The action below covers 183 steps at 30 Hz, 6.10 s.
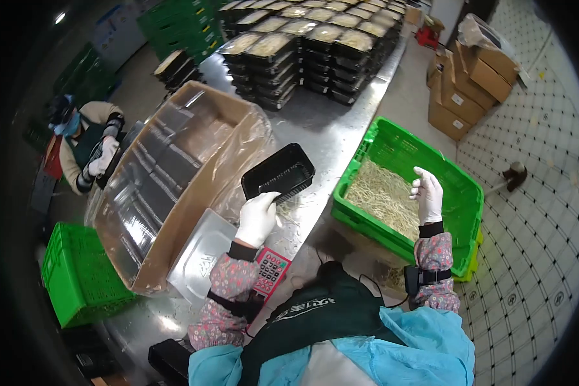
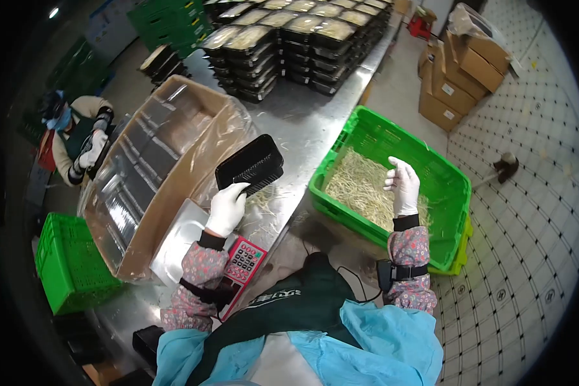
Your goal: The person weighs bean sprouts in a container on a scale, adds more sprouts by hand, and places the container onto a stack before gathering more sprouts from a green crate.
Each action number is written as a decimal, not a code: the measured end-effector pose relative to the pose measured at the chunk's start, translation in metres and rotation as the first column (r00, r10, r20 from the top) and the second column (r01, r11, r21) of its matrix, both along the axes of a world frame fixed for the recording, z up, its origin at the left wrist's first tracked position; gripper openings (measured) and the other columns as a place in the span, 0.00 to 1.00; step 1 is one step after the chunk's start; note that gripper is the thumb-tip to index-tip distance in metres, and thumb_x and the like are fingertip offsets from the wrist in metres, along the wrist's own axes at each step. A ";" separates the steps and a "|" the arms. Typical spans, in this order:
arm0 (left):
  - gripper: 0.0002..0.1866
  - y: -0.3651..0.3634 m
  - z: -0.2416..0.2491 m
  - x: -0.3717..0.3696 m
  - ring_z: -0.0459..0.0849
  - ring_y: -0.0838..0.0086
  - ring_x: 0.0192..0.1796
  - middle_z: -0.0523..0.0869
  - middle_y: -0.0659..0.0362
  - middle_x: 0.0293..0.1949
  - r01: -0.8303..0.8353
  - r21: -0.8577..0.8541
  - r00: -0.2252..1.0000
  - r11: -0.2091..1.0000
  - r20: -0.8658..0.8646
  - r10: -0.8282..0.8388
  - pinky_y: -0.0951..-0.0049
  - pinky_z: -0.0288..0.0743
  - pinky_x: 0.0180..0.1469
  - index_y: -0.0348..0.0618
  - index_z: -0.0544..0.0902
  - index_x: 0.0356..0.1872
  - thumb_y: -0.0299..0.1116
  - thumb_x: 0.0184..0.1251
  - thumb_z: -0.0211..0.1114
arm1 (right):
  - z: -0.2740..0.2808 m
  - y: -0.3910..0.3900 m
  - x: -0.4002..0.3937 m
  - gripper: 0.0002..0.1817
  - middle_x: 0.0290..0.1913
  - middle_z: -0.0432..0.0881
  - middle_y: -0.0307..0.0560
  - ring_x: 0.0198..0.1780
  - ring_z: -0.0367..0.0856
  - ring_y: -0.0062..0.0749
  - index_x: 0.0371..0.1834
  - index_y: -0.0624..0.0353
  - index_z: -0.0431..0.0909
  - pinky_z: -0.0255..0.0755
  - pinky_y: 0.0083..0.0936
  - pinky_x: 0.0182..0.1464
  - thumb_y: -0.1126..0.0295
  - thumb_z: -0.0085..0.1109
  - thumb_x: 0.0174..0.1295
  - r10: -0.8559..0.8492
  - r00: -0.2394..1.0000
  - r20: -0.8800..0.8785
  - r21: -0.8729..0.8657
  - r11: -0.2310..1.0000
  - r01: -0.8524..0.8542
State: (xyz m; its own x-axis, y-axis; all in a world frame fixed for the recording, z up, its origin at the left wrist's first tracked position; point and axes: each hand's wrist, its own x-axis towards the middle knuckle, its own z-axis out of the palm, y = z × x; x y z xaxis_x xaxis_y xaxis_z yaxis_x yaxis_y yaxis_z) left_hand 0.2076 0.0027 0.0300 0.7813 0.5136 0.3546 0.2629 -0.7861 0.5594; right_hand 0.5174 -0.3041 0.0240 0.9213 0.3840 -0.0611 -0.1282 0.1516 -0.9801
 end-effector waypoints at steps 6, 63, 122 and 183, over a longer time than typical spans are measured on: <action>0.15 0.046 -0.087 0.074 0.84 0.53 0.51 0.87 0.49 0.45 0.134 0.097 0.866 0.986 -0.495 -0.069 0.58 0.76 0.55 0.44 0.85 0.48 0.29 0.57 0.64 | -0.002 -0.172 0.005 0.17 0.28 0.78 0.34 0.24 0.76 0.17 0.52 0.58 0.80 0.72 0.16 0.25 0.57 0.54 0.72 -0.390 0.921 -0.010 -0.002 0.921 0.390; 0.60 -0.163 -0.272 0.504 0.53 0.42 0.76 0.52 0.48 0.77 0.632 -0.443 0.254 0.635 -0.656 -0.711 0.53 0.59 0.74 0.49 0.52 0.77 0.46 0.41 0.79 | -0.280 -0.113 0.245 0.54 0.78 0.52 0.58 0.78 0.51 0.55 0.78 0.50 0.53 0.52 0.52 0.74 0.34 0.61 0.51 0.554 0.814 -0.174 -0.916 0.213 -0.340; 0.21 -0.165 -0.257 0.372 0.81 0.77 0.50 0.84 0.57 0.49 -0.163 -0.985 0.941 -0.049 -0.140 -0.309 0.73 0.78 0.54 0.34 0.75 0.58 0.21 0.64 0.66 | -0.250 -0.122 0.155 0.42 0.60 0.78 0.50 0.62 0.75 0.35 0.67 0.64 0.67 0.66 0.31 0.67 0.72 0.77 0.46 0.048 0.844 -0.533 -0.164 0.974 -0.159; 0.63 -0.181 -0.261 0.374 0.70 0.47 0.65 0.62 0.46 0.72 0.588 -0.269 0.295 0.763 -0.807 -0.511 0.56 0.70 0.64 0.48 0.44 0.78 0.46 0.43 0.77 | -0.258 -0.117 0.127 0.60 0.72 0.59 0.58 0.64 0.70 0.53 0.79 0.45 0.43 0.75 0.42 0.56 0.63 0.74 0.44 0.722 0.691 0.025 -0.971 0.182 -0.156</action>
